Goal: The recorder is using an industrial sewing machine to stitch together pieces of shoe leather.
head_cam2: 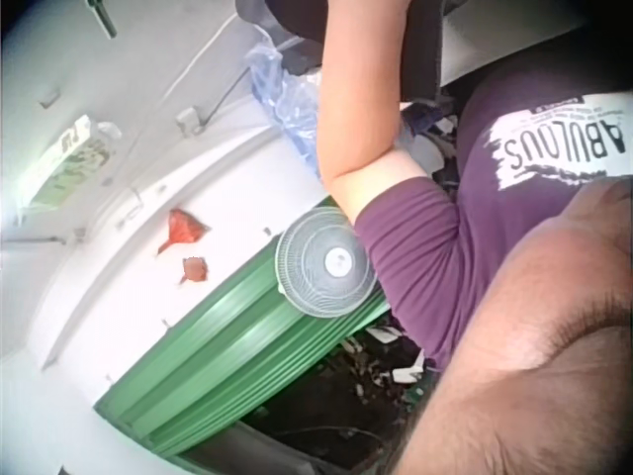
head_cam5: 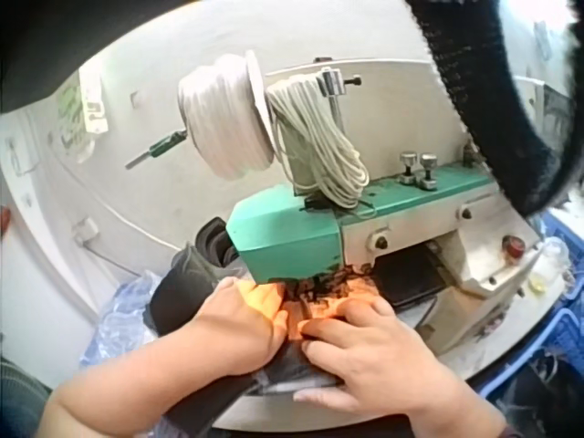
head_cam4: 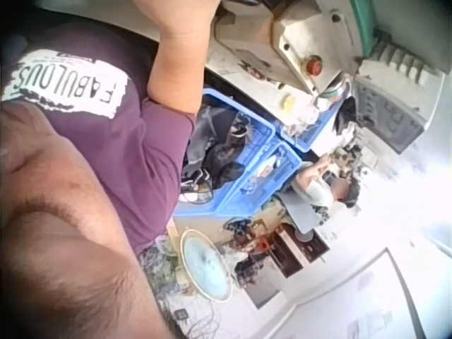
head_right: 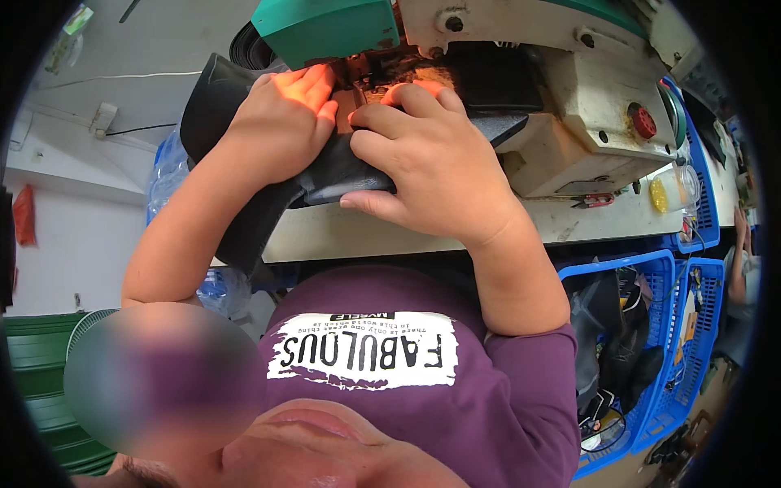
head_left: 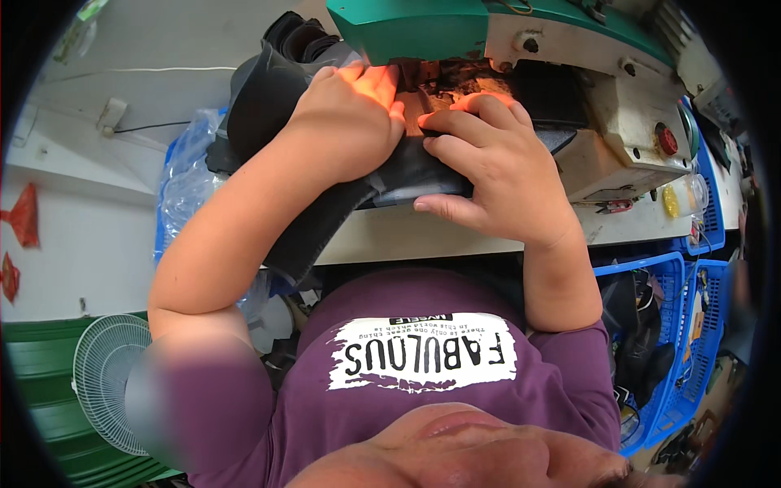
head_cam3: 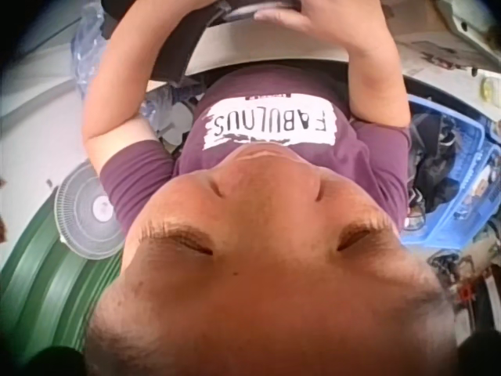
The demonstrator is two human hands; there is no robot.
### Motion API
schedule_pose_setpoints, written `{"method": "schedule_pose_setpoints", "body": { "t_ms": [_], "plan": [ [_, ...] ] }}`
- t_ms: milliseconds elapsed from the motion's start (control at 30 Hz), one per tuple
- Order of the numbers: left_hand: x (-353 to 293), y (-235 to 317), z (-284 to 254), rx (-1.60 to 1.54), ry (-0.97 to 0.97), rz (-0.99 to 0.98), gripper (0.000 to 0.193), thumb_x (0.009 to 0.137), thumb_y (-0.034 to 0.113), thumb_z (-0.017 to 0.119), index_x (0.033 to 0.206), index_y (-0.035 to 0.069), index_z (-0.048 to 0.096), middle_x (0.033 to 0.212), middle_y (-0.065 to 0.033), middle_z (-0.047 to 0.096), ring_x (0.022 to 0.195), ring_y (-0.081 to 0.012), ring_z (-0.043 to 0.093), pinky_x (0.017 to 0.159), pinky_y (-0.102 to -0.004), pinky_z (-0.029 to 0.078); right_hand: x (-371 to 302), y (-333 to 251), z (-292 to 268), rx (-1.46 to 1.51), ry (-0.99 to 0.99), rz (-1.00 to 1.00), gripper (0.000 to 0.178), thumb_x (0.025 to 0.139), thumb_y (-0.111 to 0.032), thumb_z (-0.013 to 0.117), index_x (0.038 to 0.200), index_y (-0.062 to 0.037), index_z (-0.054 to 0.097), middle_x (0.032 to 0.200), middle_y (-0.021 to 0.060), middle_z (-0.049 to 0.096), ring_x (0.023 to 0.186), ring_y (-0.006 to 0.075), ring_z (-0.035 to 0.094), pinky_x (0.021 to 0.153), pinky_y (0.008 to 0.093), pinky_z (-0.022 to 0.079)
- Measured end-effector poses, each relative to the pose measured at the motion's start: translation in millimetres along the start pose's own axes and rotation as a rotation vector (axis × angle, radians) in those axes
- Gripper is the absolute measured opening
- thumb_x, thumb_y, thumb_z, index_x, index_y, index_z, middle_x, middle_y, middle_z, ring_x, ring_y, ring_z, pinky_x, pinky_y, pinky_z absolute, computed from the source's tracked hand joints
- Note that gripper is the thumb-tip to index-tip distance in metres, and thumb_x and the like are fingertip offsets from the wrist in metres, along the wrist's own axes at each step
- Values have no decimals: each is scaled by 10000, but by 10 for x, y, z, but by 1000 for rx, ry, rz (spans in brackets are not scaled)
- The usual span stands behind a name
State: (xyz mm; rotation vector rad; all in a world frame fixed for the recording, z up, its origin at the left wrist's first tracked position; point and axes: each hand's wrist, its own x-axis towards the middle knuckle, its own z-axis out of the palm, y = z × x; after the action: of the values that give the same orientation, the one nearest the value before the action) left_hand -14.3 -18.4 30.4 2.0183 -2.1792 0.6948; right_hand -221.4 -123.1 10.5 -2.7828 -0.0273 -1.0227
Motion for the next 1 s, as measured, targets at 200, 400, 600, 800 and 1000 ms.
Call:
{"method": "schedule_pose_setpoints", "body": {
  "t_ms": [200, 400, 600, 800, 1000],
  "plan": [
    [153, -242, 130, -24, -56, -77, 227, 908, 245, 606, 892, 42, 706, 971, -119, 714, 970, -310, 672, 866, -457, 486, 3, -16, 10, -46, 3, 18, 459, 724, -484, 796, 967, -108, 692, 1150, -2, 678, 1042, 241, 570, 947, 407, 437],
    [288, -550, 403, -22, 57, 51, 149, 894, 226, 598, 902, 159, 731, 978, -25, 724, 924, -274, 681, 826, -410, 476, 0, -2, 25, -23, 9, 7, 472, 729, -483, 797, 982, -100, 690, 1145, 3, 677, 1044, 244, 568, 964, 408, 434],
    [379, -797, 529, -80, 133, 19, 166, 893, 232, 615, 1010, 200, 728, 1057, -24, 733, 985, -248, 683, 840, -382, 474, 0, -12, 2, -31, -11, 0, 478, 732, -485, 796, 993, -100, 685, 1096, 6, 667, 1032, 252, 565, 975, 417, 432],
    [301, -945, 491, -256, 204, 2, 194, 901, 145, 601, 1057, 137, 715, 1099, -67, 726, 1031, -275, 682, 881, -408, 513, -27, 19, -26, -49, -58, 1, 509, 764, -520, 772, 1053, -106, 705, 1156, 19, 675, 1086, 280, 573, 971, 413, 434],
    [-126, -926, 304, -643, -12, -232, 318, 835, -74, 581, 1095, 57, 709, 1132, -93, 723, 1140, -284, 663, 964, -386, 539, -42, -1, 43, -37, 52, -58, 392, 724, -414, 809, 947, -119, 678, 1084, 34, 658, 1067, 266, 567, 990, 444, 427]
  ]
}}
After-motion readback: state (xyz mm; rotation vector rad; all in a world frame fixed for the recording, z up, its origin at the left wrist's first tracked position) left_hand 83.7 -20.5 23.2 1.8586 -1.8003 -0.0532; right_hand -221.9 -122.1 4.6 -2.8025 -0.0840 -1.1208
